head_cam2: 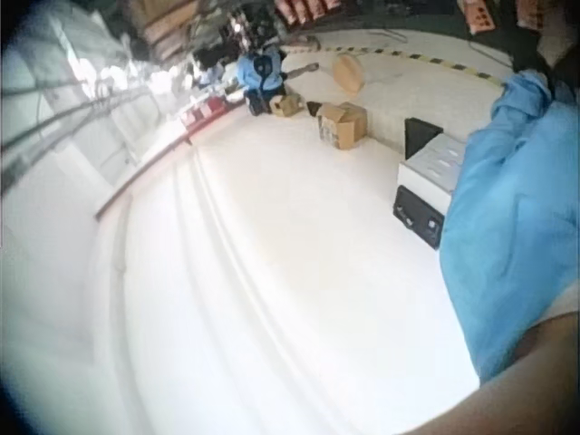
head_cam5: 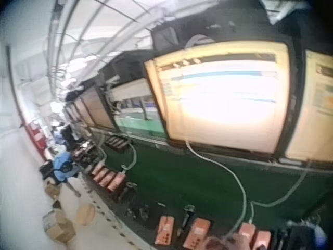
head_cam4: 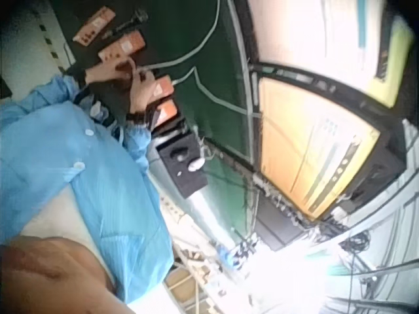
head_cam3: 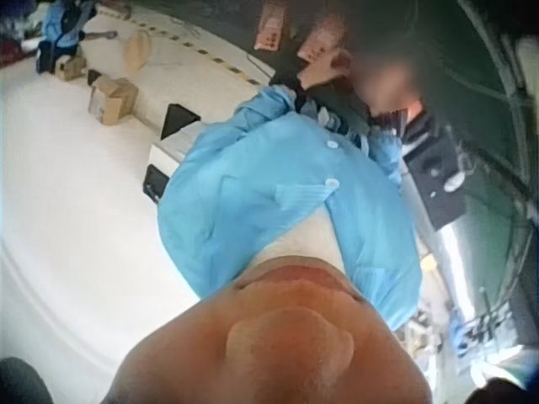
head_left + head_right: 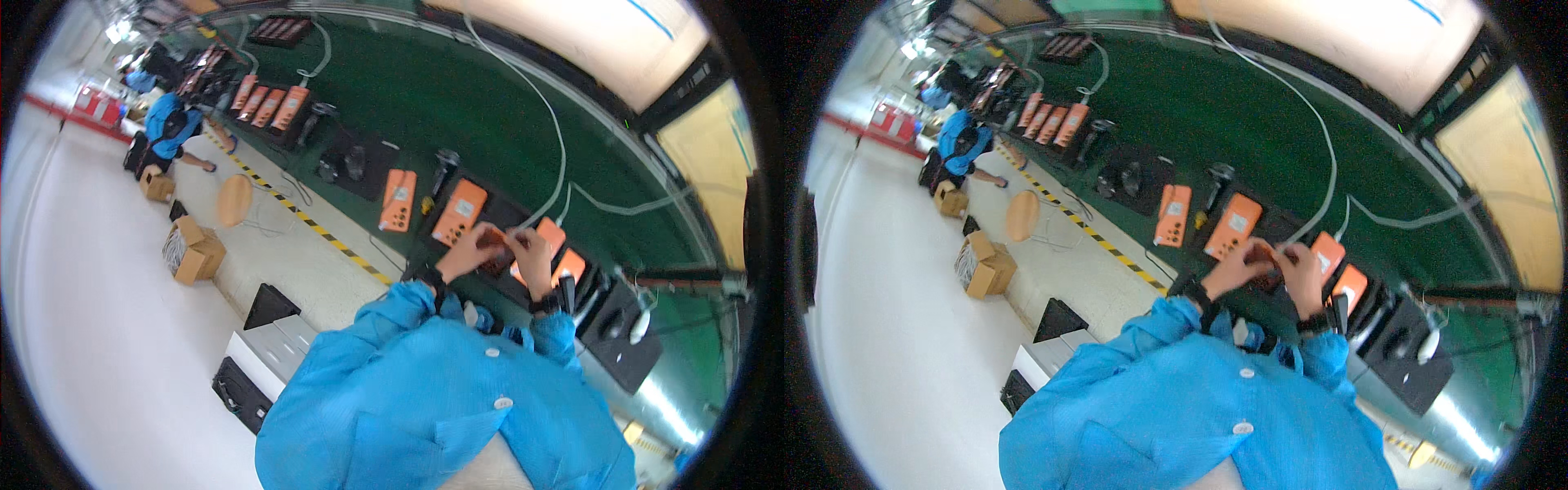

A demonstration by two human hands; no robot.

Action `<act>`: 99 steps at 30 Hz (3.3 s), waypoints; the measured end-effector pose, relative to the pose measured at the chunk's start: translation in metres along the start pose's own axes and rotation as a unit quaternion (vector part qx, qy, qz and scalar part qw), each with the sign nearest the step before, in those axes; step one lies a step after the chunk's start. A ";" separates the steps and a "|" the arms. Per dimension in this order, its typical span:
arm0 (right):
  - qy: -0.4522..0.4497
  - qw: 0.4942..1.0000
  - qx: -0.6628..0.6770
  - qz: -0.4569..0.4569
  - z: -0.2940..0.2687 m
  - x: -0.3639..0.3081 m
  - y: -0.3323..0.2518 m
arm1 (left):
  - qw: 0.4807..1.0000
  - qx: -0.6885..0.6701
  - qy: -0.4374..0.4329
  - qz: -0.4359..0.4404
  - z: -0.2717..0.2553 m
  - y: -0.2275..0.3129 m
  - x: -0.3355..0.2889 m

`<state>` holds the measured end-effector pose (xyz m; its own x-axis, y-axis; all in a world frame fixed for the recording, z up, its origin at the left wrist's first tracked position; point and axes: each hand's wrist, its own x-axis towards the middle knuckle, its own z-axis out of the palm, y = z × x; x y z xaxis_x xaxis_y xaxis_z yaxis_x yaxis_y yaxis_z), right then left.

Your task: The recorder is testing and initializing orange industrial handheld devices by scanning barcodes and plugging in data/power cables at a factory station.

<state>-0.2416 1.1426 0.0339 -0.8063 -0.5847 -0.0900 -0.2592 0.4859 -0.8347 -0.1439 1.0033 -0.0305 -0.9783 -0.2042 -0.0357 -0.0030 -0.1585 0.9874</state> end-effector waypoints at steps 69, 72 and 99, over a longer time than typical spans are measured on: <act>-0.562 0.822 0.078 -0.047 0.685 0.250 -0.495 | 0.966 0.164 -0.133 -0.147 -0.887 0.194 -0.212; -0.563 0.823 0.028 -0.068 0.695 0.271 -0.513 | 0.972 0.151 -0.134 -0.118 -0.913 0.167 -0.210; -0.440 0.897 0.045 -0.012 0.697 0.302 -0.535 | 0.930 0.279 -0.227 -0.079 -0.957 0.210 -0.116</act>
<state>0.0236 0.2532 0.0746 -0.0595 -0.8998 -0.4322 -0.1954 0.4351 -0.8789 0.1678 0.0691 0.0334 -0.9430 0.2274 -0.2430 -0.1374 0.3992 0.9065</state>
